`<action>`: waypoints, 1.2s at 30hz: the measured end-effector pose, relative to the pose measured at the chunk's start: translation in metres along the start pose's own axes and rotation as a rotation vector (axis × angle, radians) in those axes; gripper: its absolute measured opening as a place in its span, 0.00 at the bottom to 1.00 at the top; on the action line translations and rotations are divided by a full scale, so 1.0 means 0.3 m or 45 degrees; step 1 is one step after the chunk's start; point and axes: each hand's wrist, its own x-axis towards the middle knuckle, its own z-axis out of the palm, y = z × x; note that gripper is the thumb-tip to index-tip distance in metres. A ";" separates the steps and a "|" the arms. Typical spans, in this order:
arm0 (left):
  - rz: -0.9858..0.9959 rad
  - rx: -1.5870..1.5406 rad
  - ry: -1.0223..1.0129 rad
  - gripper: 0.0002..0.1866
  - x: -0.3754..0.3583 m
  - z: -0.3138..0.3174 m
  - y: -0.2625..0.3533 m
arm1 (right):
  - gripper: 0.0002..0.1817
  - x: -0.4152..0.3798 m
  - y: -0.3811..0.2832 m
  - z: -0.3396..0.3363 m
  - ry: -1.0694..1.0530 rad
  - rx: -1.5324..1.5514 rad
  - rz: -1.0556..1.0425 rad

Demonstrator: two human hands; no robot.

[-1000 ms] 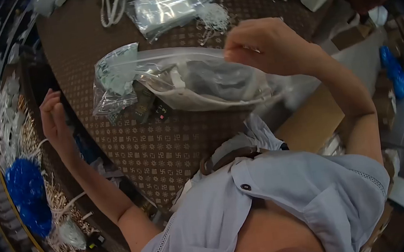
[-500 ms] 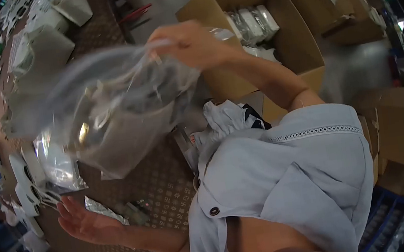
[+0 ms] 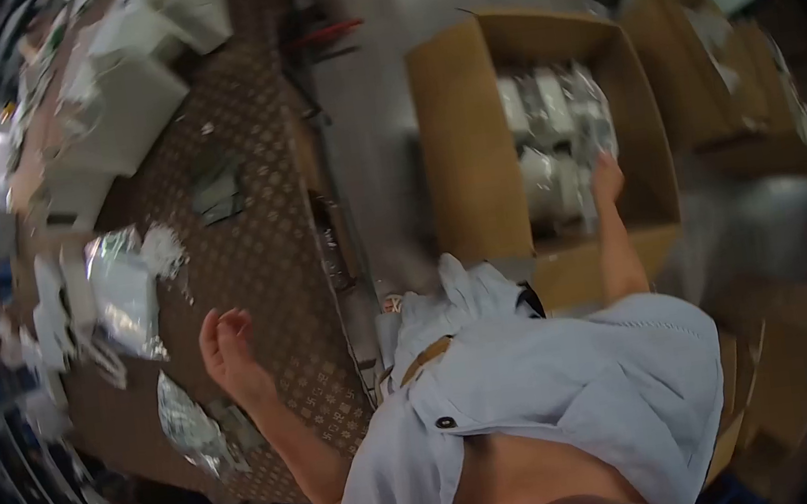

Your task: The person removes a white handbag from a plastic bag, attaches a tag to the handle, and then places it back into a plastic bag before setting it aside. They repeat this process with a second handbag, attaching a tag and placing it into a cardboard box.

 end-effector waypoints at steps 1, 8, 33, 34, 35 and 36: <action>-0.017 0.019 0.031 0.14 -0.017 0.020 -0.008 | 0.17 0.036 0.113 0.068 -0.055 0.003 0.000; -0.303 0.113 0.151 0.12 -0.175 0.032 -0.129 | 0.18 0.141 0.111 0.250 -0.122 0.297 0.388; -0.350 1.319 0.042 0.20 -0.364 -0.410 -0.419 | 0.36 -0.794 -2.313 0.623 -0.949 0.338 -2.033; -0.375 1.273 0.081 0.18 -0.354 -0.400 -0.411 | 0.38 -0.797 -2.414 0.653 -0.901 0.369 -2.037; -0.396 1.284 0.087 0.18 -0.352 -0.388 -0.404 | 0.39 -0.800 -2.511 0.687 -0.917 0.350 -1.960; -0.437 1.211 0.162 0.17 -0.342 -0.378 -0.401 | 0.40 -0.799 -2.612 0.718 -0.923 0.341 -1.887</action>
